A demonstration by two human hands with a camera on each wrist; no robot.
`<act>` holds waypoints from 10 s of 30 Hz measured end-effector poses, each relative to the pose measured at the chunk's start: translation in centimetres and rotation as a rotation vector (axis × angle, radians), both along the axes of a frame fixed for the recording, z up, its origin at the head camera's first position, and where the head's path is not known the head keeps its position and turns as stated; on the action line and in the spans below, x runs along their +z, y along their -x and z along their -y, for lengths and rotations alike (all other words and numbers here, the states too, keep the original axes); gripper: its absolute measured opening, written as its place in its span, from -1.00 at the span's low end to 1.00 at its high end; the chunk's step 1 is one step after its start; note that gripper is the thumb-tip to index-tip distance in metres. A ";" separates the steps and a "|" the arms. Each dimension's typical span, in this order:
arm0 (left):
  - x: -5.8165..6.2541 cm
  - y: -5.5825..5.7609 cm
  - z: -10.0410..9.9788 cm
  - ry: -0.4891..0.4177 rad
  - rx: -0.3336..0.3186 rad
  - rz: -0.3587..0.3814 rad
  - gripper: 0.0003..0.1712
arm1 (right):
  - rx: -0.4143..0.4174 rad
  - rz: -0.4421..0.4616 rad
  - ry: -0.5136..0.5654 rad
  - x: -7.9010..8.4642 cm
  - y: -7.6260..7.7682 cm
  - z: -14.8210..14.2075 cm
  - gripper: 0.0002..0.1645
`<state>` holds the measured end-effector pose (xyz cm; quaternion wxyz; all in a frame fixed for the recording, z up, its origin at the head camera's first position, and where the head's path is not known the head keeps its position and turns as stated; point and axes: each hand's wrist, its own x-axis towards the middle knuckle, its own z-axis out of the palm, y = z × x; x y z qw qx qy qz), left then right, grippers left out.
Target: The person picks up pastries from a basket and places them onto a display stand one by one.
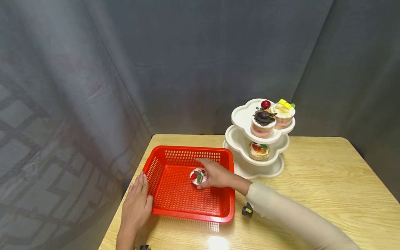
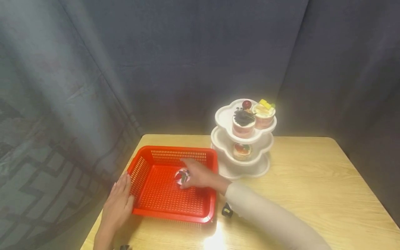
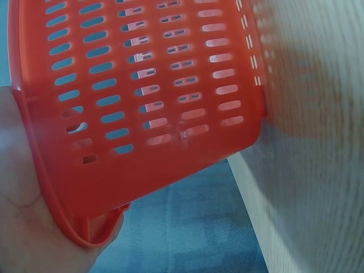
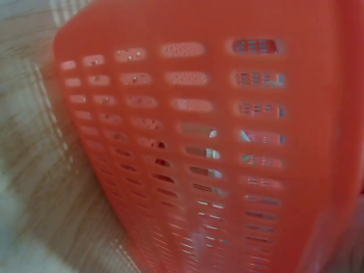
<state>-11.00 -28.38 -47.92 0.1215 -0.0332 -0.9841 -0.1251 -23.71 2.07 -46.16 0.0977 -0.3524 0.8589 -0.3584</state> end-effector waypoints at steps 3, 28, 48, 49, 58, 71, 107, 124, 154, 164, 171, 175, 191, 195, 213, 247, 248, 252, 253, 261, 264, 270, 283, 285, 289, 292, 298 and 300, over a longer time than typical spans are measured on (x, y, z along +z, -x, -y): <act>0.0 -0.1 0.0 0.001 0.000 0.000 -0.25 | -0.021 0.021 -0.015 -0.3 0.0 0.3 0.24; 0.0 -0.1 -0.1 0.008 0.002 0.022 -0.24 | -0.040 0.030 -0.111 -2.4 0.6 1.6 0.08; -0.2 -0.2 0.1 0.007 -0.004 -0.002 -0.25 | -0.088 -0.008 -0.261 -2.8 0.4 1.9 -0.17; -0.2 -0.2 0.1 0.008 -0.004 -0.003 -0.25 | -0.089 -0.004 -0.263 -2.7 0.3 1.9 -0.17; -0.2 -0.1 0.1 0.012 -0.002 -0.001 -0.25 | -0.081 -0.019 -0.351 -2.7 0.3 2.0 0.05; -0.2 -0.1 0.1 0.008 -0.004 -0.003 -0.24 | -0.069 -0.024 -0.177 -2.4 0.2 1.9 -0.38; -0.3 0.1 0.3 0.011 -0.017 -0.038 -0.25 | -0.151 -0.018 0.181 -0.9 -0.1 0.7 -0.23; -0.5 0.0 0.5 0.014 -0.026 -0.077 -0.26 | -0.268 -0.051 0.320 2.1 -1.6 -1.9 -0.19; -0.2 0.0 0.7 0.003 -0.015 -0.021 -0.27 | -0.425 -0.066 0.450 4.2 -5.6 -7.9 -0.13; -0.1 0.0 0.7 0.007 -0.011 0.004 -0.27 | -0.474 -0.039 0.479 3.7 -7.4 -10.1 -0.14; -0.2 0.0 0.7 0.019 -0.013 -0.005 -0.27 | -0.500 -0.066 0.499 3.5 -8.6 -11.6 -0.10; -0.3 0.0 0.7 0.021 -0.014 -0.030 -0.28 | -0.515 -0.081 0.500 3.3 -9.1 -12.5 -0.10; -0.5 0.0 0.9 0.024 -0.026 -0.060 -0.28 | -0.640 -0.172 0.417 3.3 -11.3 -16.0 -0.08; -0.4 0.0 0.9 0.022 -0.028 -0.054 -0.28 | -0.676 -0.177 0.393 3.3 -11.4 -16.8 -0.09; -0.3 -0.1 0.8 0.015 -0.022 -0.040 -0.28 | -0.802 -0.216 0.427 2.8 -10.1 -19.7 -0.12; -0.2 0.1 0.6 0.001 -0.003 -0.021 -0.26 | -0.934 -0.172 0.337 1.8 -4.0 -22.3 -0.09; -0.2 0.0 0.6 -0.002 -0.003 -0.022 -0.26 | -0.932 -0.177 0.333 1.8 -3.8 -22.3 -0.09; -0.3 0.0 0.6 -0.001 -0.004 -0.031 -0.27 | -0.926 -0.206 0.315 1.9 -3.2 -22.4 -0.08; -0.3 0.0 0.6 0.000 -0.004 -0.032 -0.27 | -0.922 -0.211 0.310 2.0 -3.1 -22.4 -0.08; -0.3 0.0 0.6 -0.001 0.000 -0.009 -0.26 | -0.914 -0.230 0.283 2.7 -2.4 -22.3 -0.12; -0.3 0.0 0.6 -0.003 0.001 -0.007 -0.27 | -0.929 -0.236 0.280 2.6 -2.0 -22.3 -0.12; -0.4 0.0 0.7 0.002 0.005 0.002 -0.26 | -0.963 -0.246 0.296 2.2 -1.1 -22.1 -0.13; -0.3 0.0 0.7 0.004 0.002 -0.007 -0.26 | -1.018 -0.233 0.355 1.6 -0.1 -20.8 -0.13; -0.3 0.0 0.7 0.006 0.002 -0.014 -0.26 | -1.037 -0.236 0.362 1.6 0.0 -20.5 -0.14; -0.5 0.0 0.8 0.008 0.003 -0.016 -0.26 | -1.064 -0.251 0.377 1.5 0.2 -20.2 -0.16; -0.5 0.1 0.8 0.005 0.004 -0.008 -0.26 | -1.078 -0.263 0.403 1.5 0.3 -20.0 -0.16; -0.4 0.1 0.8 0.006 0.003 -0.009 -0.26 | -1.097 -0.290 0.474 1.4 0.7 -19.4 -0.18; -0.4 0.1 0.8 0.006 0.001 -0.014 -0.26 | -1.101 -0.298 0.493 1.4 0.7 -19.2 -0.18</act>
